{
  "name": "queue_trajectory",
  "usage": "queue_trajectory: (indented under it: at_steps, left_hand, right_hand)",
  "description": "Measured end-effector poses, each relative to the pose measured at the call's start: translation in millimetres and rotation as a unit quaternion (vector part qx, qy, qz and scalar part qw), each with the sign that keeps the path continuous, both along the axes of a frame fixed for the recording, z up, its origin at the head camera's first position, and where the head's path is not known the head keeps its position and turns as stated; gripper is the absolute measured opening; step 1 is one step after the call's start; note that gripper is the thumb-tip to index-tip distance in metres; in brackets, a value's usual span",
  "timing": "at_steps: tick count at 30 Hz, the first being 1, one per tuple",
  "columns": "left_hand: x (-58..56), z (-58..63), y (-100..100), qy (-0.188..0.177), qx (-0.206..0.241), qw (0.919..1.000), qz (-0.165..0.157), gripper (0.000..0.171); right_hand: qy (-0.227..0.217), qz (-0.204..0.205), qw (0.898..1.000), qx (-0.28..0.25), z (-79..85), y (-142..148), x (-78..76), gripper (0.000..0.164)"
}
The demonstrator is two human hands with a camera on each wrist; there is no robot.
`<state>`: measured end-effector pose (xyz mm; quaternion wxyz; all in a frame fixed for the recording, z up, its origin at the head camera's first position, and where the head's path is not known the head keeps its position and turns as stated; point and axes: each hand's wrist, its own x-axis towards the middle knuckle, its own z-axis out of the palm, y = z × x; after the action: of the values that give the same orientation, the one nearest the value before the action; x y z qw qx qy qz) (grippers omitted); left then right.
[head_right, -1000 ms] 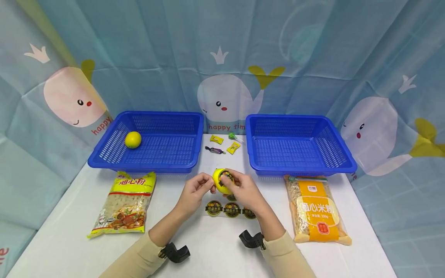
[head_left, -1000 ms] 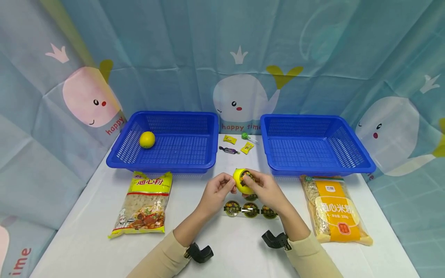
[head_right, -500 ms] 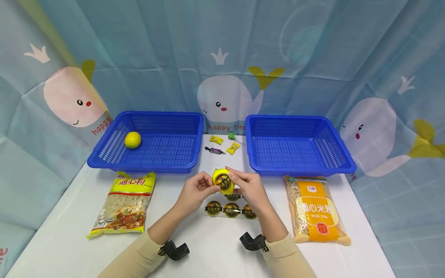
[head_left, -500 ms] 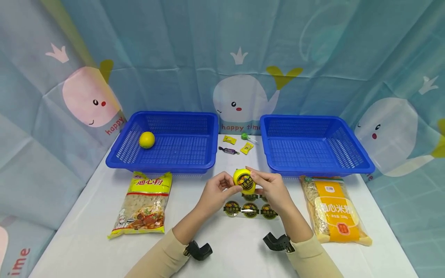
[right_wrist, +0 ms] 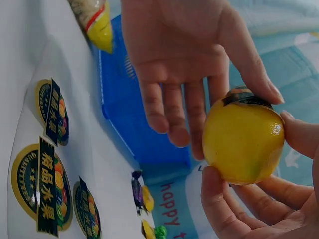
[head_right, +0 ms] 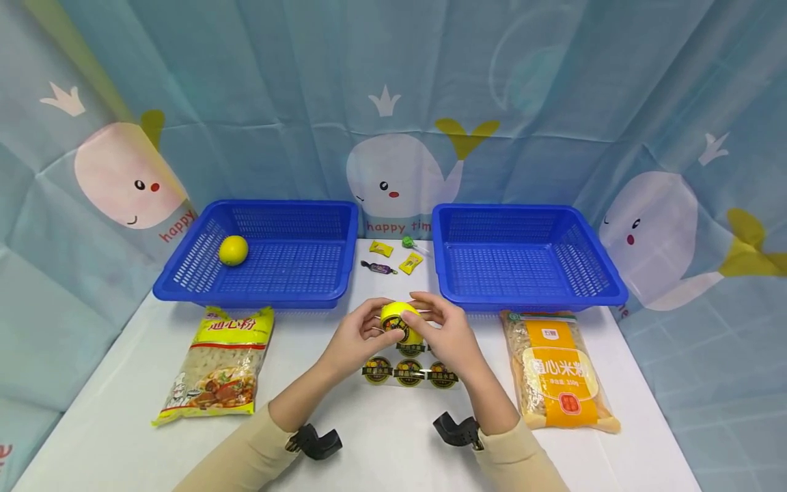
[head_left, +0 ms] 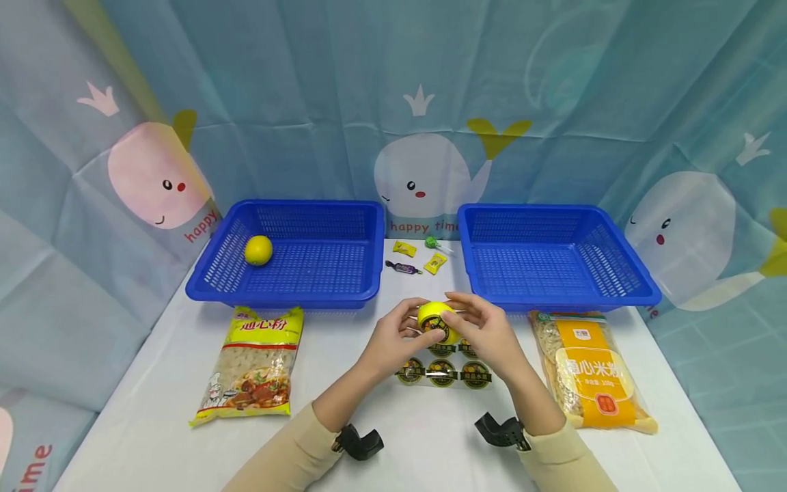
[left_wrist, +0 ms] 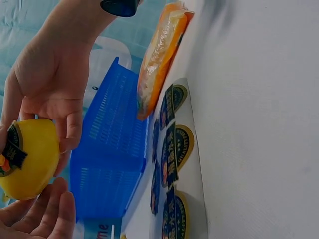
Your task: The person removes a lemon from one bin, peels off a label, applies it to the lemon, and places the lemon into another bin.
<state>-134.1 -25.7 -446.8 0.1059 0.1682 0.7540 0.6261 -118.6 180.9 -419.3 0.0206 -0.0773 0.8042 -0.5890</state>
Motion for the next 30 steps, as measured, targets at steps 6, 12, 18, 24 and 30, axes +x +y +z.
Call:
queue_trajectory:
  at_steps: [6, 12, 18, 24, 30]
  left_hand:
    - [-0.4, 2.5, 5, -0.015, 0.037, 0.9992, 0.0, 0.053]
    - [-0.4, 4.6, 8, -0.035, 0.037, 0.9987, 0.005, 0.054]
    - [-0.9, 3.8, 6, -0.037, 0.031, 0.9987, 0.016, 0.055]
    - [-3.5, 3.5, 7, -0.038, 0.021, 0.999, 0.014, 0.056]
    - [-4.3, 7.2, 9, -0.048, 0.011, 0.9988, 0.005, 0.057]
  right_hand:
    - [0.017, -0.008, 1.0, 0.013, 8.6, 14, -5.2, 0.048]
    - [0.046, -0.091, 0.992, 0.081, 32.3, 64, -14.4, 0.052]
    - [0.007, -0.142, 0.975, 0.171, 48.5, 127, -17.9, 0.062]
    - [-0.006, -0.185, 0.963, 0.195, 47.3, 182, -19.0, 0.068]
    - [-0.038, -0.234, 0.951, 0.2, 40.1, 219, -20.0, 0.074]
